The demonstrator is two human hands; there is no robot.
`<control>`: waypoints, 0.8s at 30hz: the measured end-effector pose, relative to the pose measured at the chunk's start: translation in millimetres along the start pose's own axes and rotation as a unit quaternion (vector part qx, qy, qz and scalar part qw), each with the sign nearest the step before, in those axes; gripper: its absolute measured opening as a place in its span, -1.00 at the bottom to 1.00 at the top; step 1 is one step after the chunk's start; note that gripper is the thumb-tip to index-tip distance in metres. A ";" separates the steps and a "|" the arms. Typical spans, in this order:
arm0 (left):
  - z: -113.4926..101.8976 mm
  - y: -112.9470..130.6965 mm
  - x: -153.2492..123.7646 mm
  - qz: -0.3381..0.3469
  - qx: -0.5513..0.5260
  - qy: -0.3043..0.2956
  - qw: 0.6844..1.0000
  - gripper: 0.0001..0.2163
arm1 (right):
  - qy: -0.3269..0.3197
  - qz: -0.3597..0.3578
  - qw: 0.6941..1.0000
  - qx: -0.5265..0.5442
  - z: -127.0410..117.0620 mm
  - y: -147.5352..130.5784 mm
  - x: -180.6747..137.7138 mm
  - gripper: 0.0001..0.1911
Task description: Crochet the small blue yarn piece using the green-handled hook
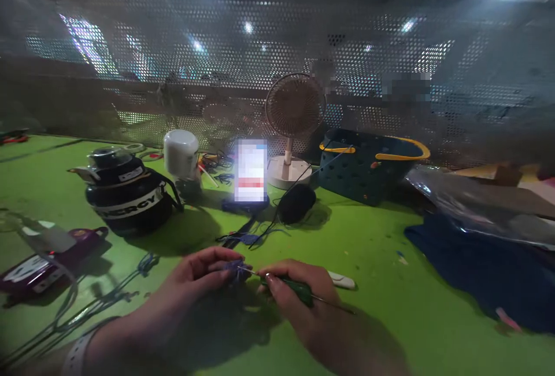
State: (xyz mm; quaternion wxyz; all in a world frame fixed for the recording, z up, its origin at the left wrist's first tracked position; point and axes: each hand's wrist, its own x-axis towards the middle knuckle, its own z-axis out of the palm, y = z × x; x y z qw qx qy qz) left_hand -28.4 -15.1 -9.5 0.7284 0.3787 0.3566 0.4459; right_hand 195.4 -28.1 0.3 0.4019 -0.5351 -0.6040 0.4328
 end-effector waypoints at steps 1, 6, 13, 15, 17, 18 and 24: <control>-0.1 -0.1 0.0 0.000 -0.007 -0.002 1.000 -0.79 | -0.004 -0.007 1.000 0.006 -0.2 1.4 0.8 -0.77; -0.4 0.0 0.0 0.001 0.011 -0.005 1.000 -0.78 | -0.018 -0.011 0.999 0.028 0.2 2.8 2.7 -0.75; 2.5 2.9 -1.2 -0.004 0.005 0.000 1.000 -0.77 | -0.028 -0.006 0.999 0.040 -3.6 5.0 4.0 -0.79; 2.9 2.9 -1.0 -0.005 0.009 0.004 1.000 -0.76 | -0.045 0.007 0.997 0.054 -5.4 1.8 6.8 -0.79; 2.5 2.7 -0.6 -0.007 0.016 0.001 1.000 -0.78 | -0.076 0.018 0.993 0.090 -7.0 -3.9 11.1 -0.80; 2.1 2.6 -0.3 -0.009 0.018 -0.005 1.000 -0.80 | -0.091 0.022 0.989 0.117 -7.6 -6.9 13.7 -0.81; -0.1 3.7 -0.3 -0.032 0.036 -0.048 0.998 -0.85 | -0.163 0.098 0.941 0.279 -7.4 -8.9 27.9 -0.88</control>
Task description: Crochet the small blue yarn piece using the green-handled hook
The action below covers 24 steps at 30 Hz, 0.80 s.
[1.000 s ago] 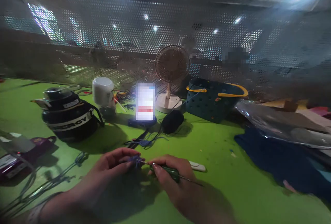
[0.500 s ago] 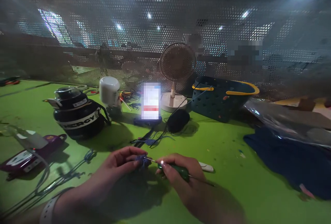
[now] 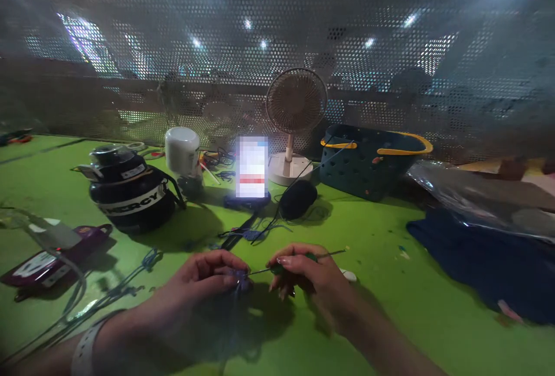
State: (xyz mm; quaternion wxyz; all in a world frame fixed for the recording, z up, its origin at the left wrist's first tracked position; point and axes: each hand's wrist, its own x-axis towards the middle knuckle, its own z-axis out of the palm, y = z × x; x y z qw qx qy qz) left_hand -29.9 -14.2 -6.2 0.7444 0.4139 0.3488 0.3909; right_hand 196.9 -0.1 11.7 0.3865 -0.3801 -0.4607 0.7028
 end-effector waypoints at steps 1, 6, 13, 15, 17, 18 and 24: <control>0.1 0.3 -0.5 -0.003 0.002 0.003 1.000 -0.85 | -0.002 0.010 1.000 0.018 -0.7 1.5 1.6 -0.89; 1.7 0.0 -3.0 -0.016 -0.012 0.004 1.000 -0.86 | 0.016 0.044 0.996 0.073 1.3 6.0 4.3 -0.89; 5.1 1.6 -3.4 -0.005 -0.016 0.020 1.000 -0.84 | 0.024 0.004 0.998 0.052 2.6 4.1 3.3 -0.89; 5.6 1.5 -3.4 -0.006 -0.018 0.019 1.000 -0.84 | 0.029 -0.010 0.999 0.034 2.2 3.1 2.4 -0.90; 5.6 1.0 -3.6 -0.007 -0.021 0.022 1.000 -0.84 | 0.027 -0.016 0.999 0.030 1.6 2.5 1.7 -0.90; 5.6 0.9 -3.7 -0.007 -0.021 0.024 0.999 -0.84 | 0.024 -0.015 0.999 0.031 1.2 2.5 1.6 -0.90; 3.9 2.2 -3.1 -0.005 -0.006 0.023 1.000 -0.83 | 0.024 -0.032 0.999 0.012 -0.3 2.4 0.1 -0.90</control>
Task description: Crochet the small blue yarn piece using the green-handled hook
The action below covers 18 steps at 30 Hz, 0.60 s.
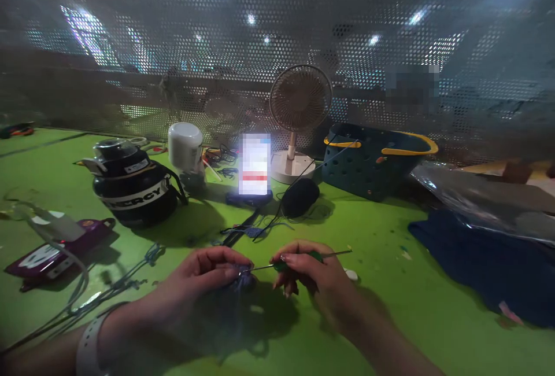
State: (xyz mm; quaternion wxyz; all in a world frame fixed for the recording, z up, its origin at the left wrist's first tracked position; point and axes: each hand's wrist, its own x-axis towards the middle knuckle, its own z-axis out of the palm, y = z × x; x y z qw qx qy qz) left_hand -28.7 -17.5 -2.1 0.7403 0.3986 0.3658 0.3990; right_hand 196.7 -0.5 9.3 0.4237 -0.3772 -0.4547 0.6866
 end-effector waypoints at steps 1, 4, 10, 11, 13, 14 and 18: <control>-0.5 0.0 0.5 0.001 0.002 -0.001 1.000 -0.82 | -0.002 -0.006 1.000 -0.010 0.2 -0.3 -0.8 -0.89; -1.9 -0.7 1.9 0.006 0.005 -0.003 1.000 -0.82 | -0.006 -0.018 0.999 -0.049 1.3 -1.8 -3.8 -0.88; -5.4 -4.7 3.9 0.007 0.003 -0.014 1.000 -0.82 | 0.001 -0.028 0.997 -0.076 3.4 -5.1 -5.3 -0.88; -5.9 -5.3 4.1 0.005 0.002 -0.014 1.000 -0.81 | -0.005 -0.026 0.997 -0.072 3.1 -4.6 -4.7 -0.88; -6.2 -6.1 3.9 0.000 -0.001 -0.018 1.000 -0.80 | -0.018 -0.017 0.998 -0.058 1.6 -2.1 -2.9 -0.88; -6.0 -6.0 3.5 -0.004 -0.003 -0.017 1.000 -0.80 | -0.022 -0.008 0.999 -0.044 0.6 -0.2 -1.8 -0.88; -3.1 -2.3 0.4 -0.010 0.000 -0.015 1.000 -0.82 | -0.009 0.042 0.999 0.034 -2.9 8.3 2.1 -0.90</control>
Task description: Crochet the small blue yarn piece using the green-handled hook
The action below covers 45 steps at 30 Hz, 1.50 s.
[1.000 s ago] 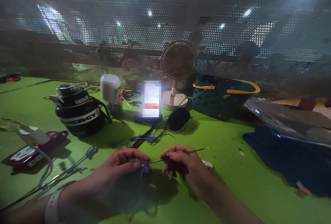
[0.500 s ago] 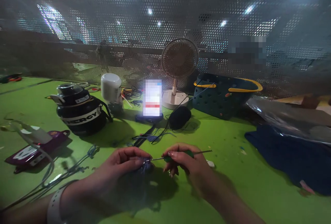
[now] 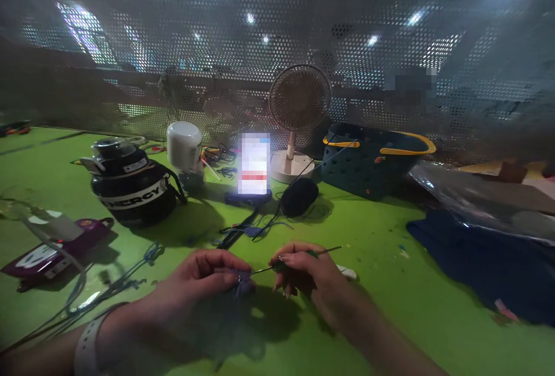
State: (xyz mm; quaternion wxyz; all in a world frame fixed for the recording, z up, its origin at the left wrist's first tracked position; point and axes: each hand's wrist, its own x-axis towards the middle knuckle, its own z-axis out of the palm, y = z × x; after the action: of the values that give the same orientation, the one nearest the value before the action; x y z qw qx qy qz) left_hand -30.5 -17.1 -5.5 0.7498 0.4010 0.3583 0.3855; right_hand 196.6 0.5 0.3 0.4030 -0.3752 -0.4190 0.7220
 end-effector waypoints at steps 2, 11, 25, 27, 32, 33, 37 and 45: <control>1.6 2.4 -1.4 0.002 0.009 -0.006 1.000 -0.81 | 0.004 0.018 1.000 0.023 -1.5 2.6 1.4 -0.88; 0.3 2.6 -1.6 0.001 -0.002 -0.033 0.999 -0.82 | -0.005 0.018 0.999 0.044 0.9 6.5 2.3 -0.89; -0.7 -2.2 0.2 0.019 -0.006 -0.035 0.999 -0.83 | -0.021 -0.029 0.999 -0.014 -3.4 -8.0 1.0 -0.91; -0.9 -2.2 0.6 0.023 -0.007 -0.036 0.999 -0.84 | -0.019 -0.042 0.999 -0.030 -3.0 -8.8 -0.5 -0.92; -1.1 -4.0 0.0 0.022 -0.007 -0.034 0.999 -0.85 | -0.017 -0.061 0.996 -0.065 -4.3 -9.9 -4.2 -0.91; -1.4 -4.5 0.1 0.021 -0.003 -0.029 0.999 -0.85 | -0.019 -0.063 0.995 -0.075 -4.6 -9.9 -4.4 -0.90; -3.0 -5.9 1.2 0.029 0.028 -0.009 0.999 -0.82 | -0.017 -0.078 0.988 -0.131 -4.8 -9.2 -4.6 -0.89; -1.3 -5.5 0.2 0.020 0.018 -0.011 1.000 -0.82 | -0.042 -0.080 0.988 -0.129 -2.7 -7.4 -5.7 -0.88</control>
State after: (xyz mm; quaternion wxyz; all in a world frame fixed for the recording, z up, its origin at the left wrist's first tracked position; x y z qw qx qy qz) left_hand -29.9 -18.6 -10.9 0.7386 0.4258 0.3491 0.3890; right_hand 203.2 -1.4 7.2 0.3897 -0.3582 -0.5537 0.6428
